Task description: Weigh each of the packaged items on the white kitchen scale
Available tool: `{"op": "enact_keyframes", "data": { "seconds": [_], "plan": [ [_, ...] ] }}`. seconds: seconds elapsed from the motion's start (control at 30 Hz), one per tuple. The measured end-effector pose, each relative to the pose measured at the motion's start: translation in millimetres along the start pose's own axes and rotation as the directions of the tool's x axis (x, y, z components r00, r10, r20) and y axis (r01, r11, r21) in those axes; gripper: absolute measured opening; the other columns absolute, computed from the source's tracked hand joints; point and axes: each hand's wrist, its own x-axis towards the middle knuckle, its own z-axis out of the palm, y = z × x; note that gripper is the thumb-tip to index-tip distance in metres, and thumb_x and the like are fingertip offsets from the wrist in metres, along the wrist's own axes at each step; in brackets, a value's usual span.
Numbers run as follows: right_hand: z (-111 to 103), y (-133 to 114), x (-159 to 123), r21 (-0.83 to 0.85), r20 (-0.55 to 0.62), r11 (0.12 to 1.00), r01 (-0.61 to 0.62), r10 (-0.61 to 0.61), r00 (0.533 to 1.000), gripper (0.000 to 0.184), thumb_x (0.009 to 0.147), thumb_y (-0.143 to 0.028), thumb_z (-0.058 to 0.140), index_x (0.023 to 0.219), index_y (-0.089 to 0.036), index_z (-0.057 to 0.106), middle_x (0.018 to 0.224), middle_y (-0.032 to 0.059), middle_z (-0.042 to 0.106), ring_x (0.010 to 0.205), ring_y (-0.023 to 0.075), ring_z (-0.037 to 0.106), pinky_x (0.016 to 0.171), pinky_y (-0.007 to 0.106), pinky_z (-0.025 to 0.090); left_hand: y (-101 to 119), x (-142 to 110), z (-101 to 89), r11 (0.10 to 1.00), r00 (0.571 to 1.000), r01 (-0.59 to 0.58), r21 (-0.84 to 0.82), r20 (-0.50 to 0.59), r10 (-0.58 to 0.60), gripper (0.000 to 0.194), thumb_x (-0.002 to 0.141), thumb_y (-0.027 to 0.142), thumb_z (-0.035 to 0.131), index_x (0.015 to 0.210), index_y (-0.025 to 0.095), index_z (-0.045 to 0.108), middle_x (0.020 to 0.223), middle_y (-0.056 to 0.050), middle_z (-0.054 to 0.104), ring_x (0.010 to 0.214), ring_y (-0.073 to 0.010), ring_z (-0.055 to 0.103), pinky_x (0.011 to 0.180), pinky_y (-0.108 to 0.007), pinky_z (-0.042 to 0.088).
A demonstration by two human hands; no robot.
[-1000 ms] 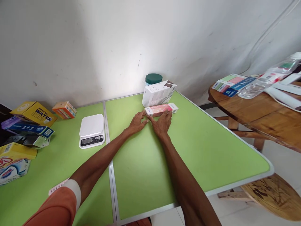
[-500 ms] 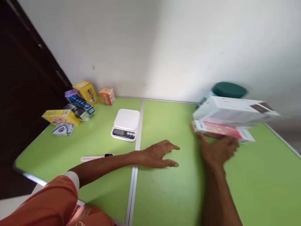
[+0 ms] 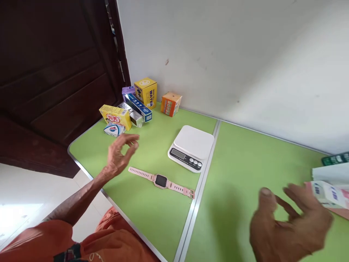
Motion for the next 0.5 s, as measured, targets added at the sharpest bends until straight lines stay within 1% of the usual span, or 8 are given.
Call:
{"op": "enact_keyframes", "data": {
  "seconds": [0.03,0.07,0.1,0.17,0.23,0.37,0.43,0.5],
  "plan": [
    [16.2,-24.0,5.8,-0.050,-0.067,0.999,-0.022,0.018,0.998,0.057,0.103,-0.062,0.058,0.159,-0.068,0.048,0.167,-0.0004,0.053,0.146,0.0542,0.055,0.105,0.090,0.045,-5.2,4.1,-13.0,0.997,0.996,0.007,0.080,-0.094,0.001,0.025,0.110,0.040,0.064,0.125,0.023,0.075,0.114,-0.008,0.078,0.093,-0.0192,0.075,0.084,-0.035,0.065],
    [33.4,-45.6,10.9,-0.053,-0.072,0.999,0.004,-0.007,0.997,0.051,0.105,-0.058,0.060,0.156,-0.062,0.057,0.153,0.0040,0.065,0.130,0.0512,0.067,0.099,0.086,0.054,-11.1,8.5,-25.2,0.988,0.983,0.024,0.154,-0.184,0.004,0.027,0.109,0.042,0.065,0.126,0.023,0.075,0.118,-0.009,0.077,0.100,-0.0214,0.074,0.089,-0.037,0.065],
    [51.4,-64.2,14.5,-0.026,-0.022,0.998,0.055,-0.055,0.998,0.049,0.106,-0.052,0.064,0.155,-0.054,0.062,0.142,0.0070,0.071,0.117,0.0468,0.074,0.094,0.080,0.061,-18.1,13.0,-36.5,0.975,0.965,0.052,0.217,-0.263,0.007,0.032,0.108,0.046,0.066,0.129,0.023,0.073,0.124,-0.010,0.076,0.110,-0.0244,0.073,0.095,-0.040,0.063],
    [88.8,-92.0,15.7,0.063,0.119,0.979,0.192,-0.198,0.973,0.043,0.108,-0.042,0.066,0.151,-0.041,0.067,0.131,0.0104,0.075,0.102,0.0374,0.079,0.091,0.069,0.068,-37.1,21.4,-56.3,0.944,0.923,0.131,0.303,-0.384,-0.005,0.046,0.105,0.053,0.068,0.139,0.022,0.068,0.141,-0.014,0.069,0.133,-0.0303,0.065,0.111,-0.046,0.057],
    [125.7,-109.1,9.8,0.185,0.267,0.937,0.297,-0.339,0.902,0.038,0.109,-0.036,0.064,0.147,-0.033,0.069,0.131,0.0131,0.076,0.106,0.0336,0.079,0.094,0.060,0.070,-62.9,28.6,-72.8,0.917,0.890,0.218,0.335,-0.453,-0.046,0.062,0.102,0.059,0.070,0.150,0.021,0.060,0.156,-0.018,0.059,0.149,-0.0339,0.053,0.125,-0.051,0.046],
    [183.9,-125.5,-6.1,0.351,0.466,0.886,0.304,-0.447,0.764,0.029,0.113,-0.035,0.056,0.137,-0.030,0.071,0.126,0.0136,0.077,0.114,0.0311,0.077,0.096,0.051,0.071,-125.0,45.2,-97.8,0.882,0.841,0.401,0.249,-0.482,-0.247,0.082,0.096,0.066,0.076,0.159,0.020,0.050,0.162,-0.022,0.053,0.158,-0.0359,0.046,0.136,-0.055,0.032],
    [201.1,-128.3,-9.2,0.384,0.525,0.883,0.268,-0.448,0.724,0.026,0.114,-0.036,0.053,0.132,-0.030,0.071,0.123,0.0125,0.077,0.113,0.0300,0.077,0.098,0.049,0.070,-153.6,58.4,-105.9,0.871,0.820,0.472,0.136,-0.431,-0.377,0.083,0.097,0.070,0.073,0.160,0.021,0.050,0.162,-0.021,0.055,0.159,-0.0350,0.047,0.136,-0.055,0.033],
    [210.9,-127.2,-8.5,0.396,0.558,0.887,0.238,-0.438,0.705,0.025,0.114,-0.036,0.053,0.129,-0.029,0.072,0.122,0.0120,0.076,0.111,0.0296,0.077,0.098,0.049,0.070,-177.1,74.5,-108.8,0.867,0.823,0.499,0.018,-0.325,-0.467,0.082,0.097,0.075,0.069,0.158,0.023,0.054,0.164,-0.020,0.056,0.158,-0.0335,0.051,0.134,-0.052,0.037]
  ]
}}
